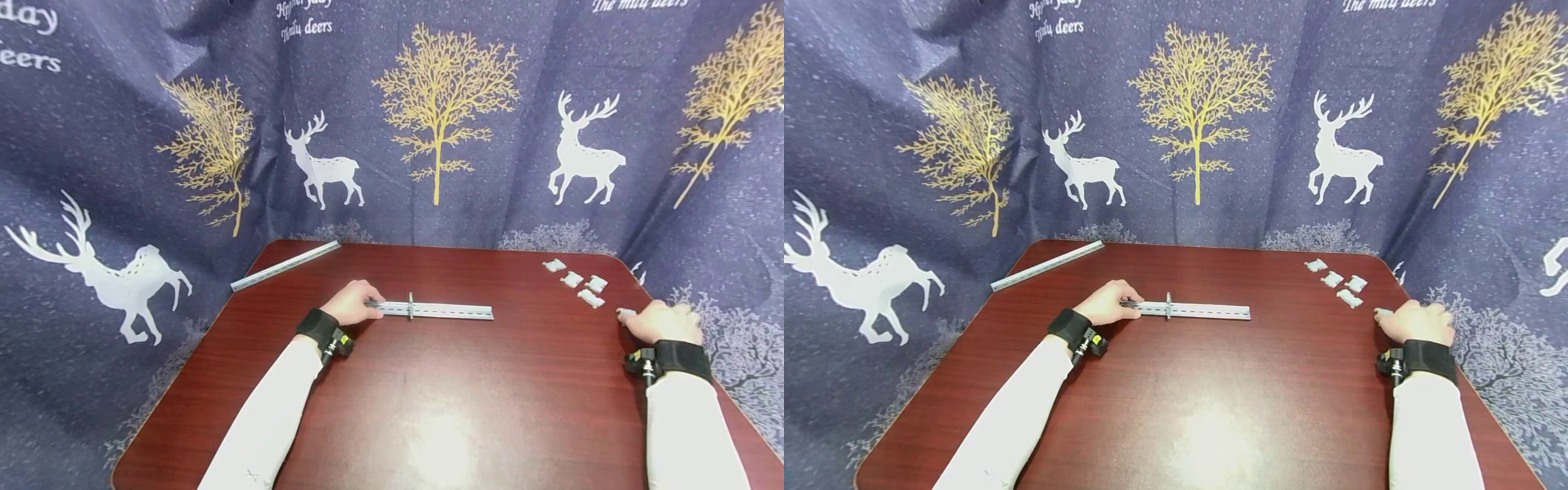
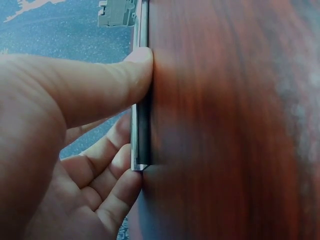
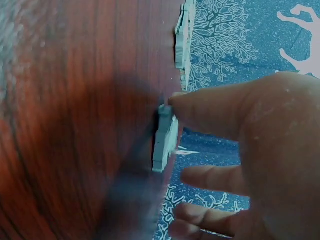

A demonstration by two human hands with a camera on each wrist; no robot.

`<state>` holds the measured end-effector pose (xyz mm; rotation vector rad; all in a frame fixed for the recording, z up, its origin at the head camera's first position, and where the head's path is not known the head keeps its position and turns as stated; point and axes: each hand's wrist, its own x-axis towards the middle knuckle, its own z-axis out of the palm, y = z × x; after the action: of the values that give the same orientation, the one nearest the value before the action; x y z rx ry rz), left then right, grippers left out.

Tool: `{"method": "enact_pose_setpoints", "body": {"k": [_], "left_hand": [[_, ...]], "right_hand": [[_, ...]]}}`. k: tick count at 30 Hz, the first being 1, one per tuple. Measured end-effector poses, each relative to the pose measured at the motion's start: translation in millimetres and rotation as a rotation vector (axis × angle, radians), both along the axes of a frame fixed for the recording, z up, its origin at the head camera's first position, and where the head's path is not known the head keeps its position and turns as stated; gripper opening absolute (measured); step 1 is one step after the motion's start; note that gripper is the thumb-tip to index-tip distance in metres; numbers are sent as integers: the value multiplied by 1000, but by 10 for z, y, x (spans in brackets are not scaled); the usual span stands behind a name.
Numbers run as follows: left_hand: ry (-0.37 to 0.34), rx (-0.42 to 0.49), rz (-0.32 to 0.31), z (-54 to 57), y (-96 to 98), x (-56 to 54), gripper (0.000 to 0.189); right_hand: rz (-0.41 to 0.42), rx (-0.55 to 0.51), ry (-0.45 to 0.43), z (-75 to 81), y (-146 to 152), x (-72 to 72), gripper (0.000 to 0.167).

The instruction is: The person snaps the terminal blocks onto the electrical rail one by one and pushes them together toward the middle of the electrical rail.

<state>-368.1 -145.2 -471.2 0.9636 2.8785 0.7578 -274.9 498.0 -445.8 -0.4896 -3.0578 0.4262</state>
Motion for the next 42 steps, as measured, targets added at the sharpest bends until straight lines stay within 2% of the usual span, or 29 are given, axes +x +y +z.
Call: {"method": "enact_pose_setpoints", "body": {"k": [5,9,15,20,25,29,42], "left_hand": [[-5,3,-5,0,1,1,31],[-6,12,-3,-4,3,-3,31],[-19,19,9,-5,-1,-2,31],[-14,13,6,-3,-3,-9,31],[-17,4,13,-9,-1,-18,32],[-23,3,17,-11,0,-19,33],[-23,1,22,-10,0,-10,33]], "right_hand": [[96,16,-63,-20,81,-56,94],[166,29,-63,-23,138,-112,94],[219,28,-64,15,78,-112,93],[274,45,-21,1,60,-132,71],[289,9,18,-2,61,-153,44],[312,-17,31,13,42,-154,29],[330,-24,45,32,-12,-152,31]]}}
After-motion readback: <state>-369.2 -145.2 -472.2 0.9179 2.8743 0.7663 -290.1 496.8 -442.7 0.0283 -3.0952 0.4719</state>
